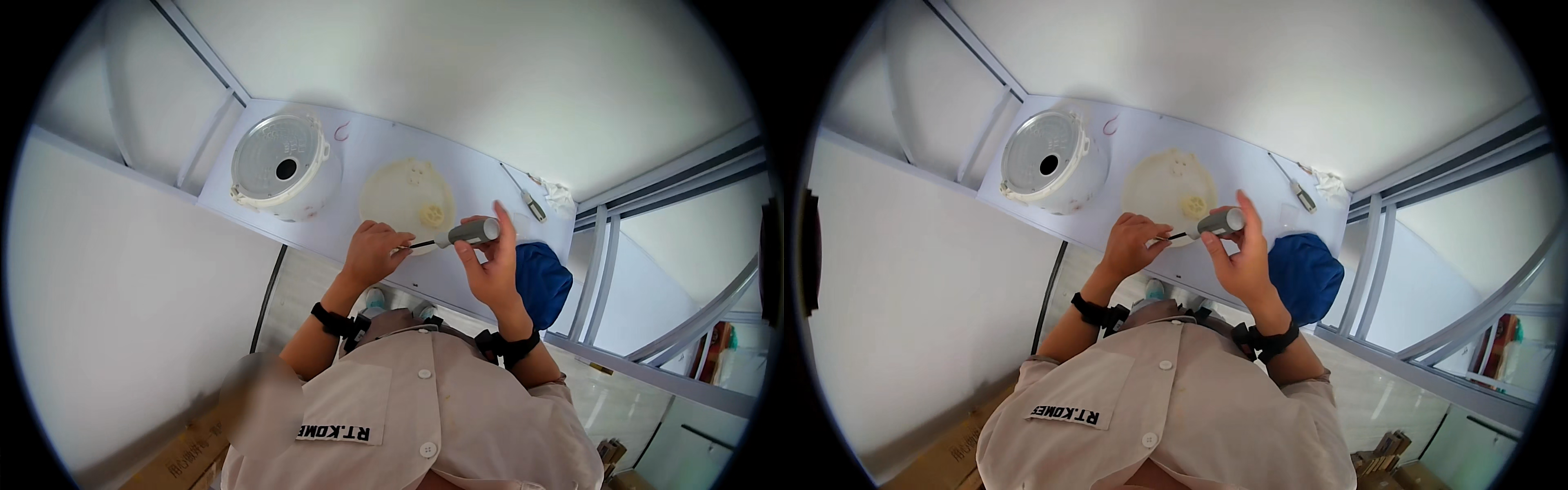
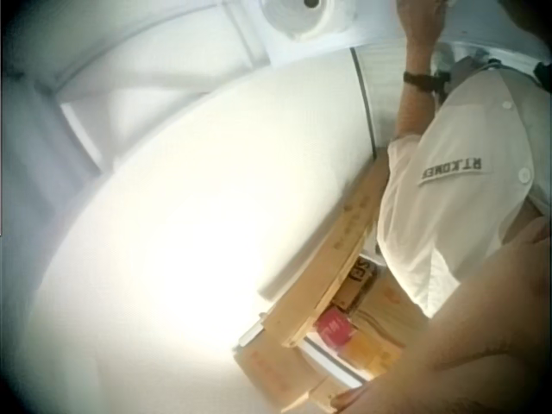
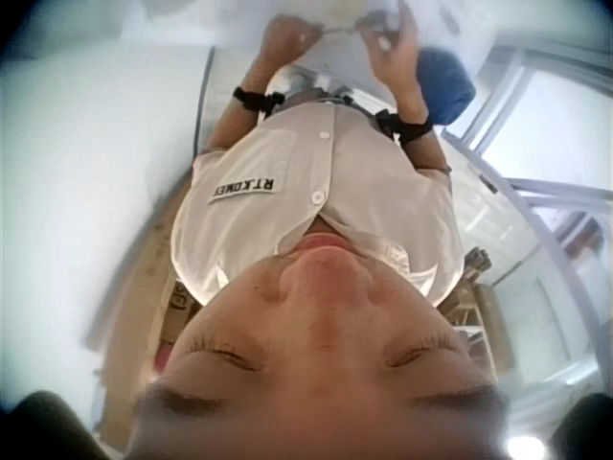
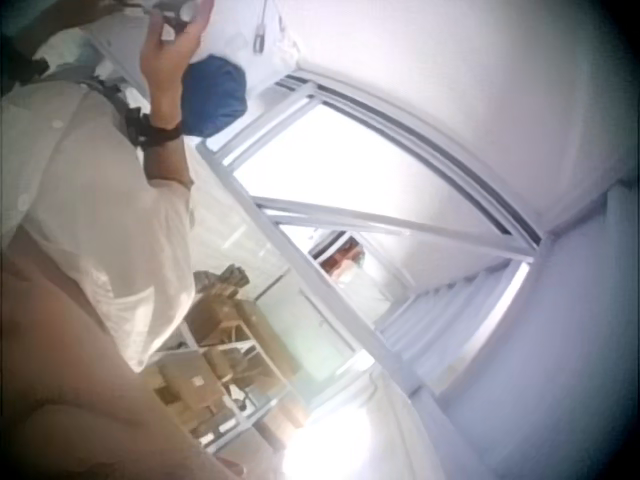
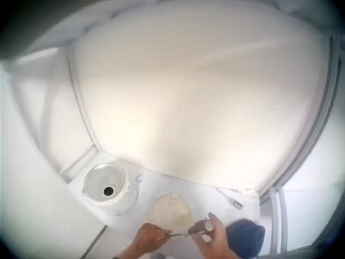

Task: The person assembles a white plastic appliance component on a workbench. They use a screwdriver to tighten screws into a circular white plastic part, then place a larger white plastic cover over the assembly to complete the unit.

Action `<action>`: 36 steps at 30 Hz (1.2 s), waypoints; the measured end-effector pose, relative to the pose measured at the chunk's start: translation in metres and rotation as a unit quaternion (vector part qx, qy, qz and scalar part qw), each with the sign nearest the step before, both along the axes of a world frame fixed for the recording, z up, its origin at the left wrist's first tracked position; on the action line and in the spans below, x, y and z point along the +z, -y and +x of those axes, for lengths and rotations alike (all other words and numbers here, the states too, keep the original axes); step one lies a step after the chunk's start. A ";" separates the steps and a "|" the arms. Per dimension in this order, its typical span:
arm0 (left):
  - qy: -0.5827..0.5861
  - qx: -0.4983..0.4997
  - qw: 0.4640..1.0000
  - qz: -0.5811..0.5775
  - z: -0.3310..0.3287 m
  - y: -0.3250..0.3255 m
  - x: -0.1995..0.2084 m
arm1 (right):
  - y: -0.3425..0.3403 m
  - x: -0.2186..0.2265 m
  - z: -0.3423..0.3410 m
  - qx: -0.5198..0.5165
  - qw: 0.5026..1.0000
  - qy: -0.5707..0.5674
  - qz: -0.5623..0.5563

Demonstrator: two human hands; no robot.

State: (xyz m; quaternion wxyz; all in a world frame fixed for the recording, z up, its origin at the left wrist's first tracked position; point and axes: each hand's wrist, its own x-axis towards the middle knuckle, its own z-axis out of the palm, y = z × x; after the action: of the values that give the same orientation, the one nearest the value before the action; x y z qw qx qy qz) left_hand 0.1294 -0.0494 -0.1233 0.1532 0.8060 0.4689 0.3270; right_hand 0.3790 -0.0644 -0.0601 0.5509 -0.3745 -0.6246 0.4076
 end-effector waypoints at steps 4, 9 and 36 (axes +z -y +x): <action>-0.010 -0.009 0.999 -0.030 -0.014 -0.014 -0.008 | -0.002 -0.007 -0.020 -0.035 0.998 0.050 0.004; -0.025 -0.084 0.993 -0.080 -0.025 -0.026 -0.010 | -0.001 -0.019 -0.038 -0.089 0.989 0.112 0.023; -0.021 -0.184 0.976 -0.114 -0.043 -0.040 -0.031 | 0.003 0.008 -0.076 -0.207 0.928 0.281 0.134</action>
State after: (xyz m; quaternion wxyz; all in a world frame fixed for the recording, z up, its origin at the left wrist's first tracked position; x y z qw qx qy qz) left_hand 0.0863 -0.0091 -0.1541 0.2921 0.8623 0.3499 0.2207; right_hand 0.3033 -0.0671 -0.0517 0.4702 -0.5170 -0.7113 0.0750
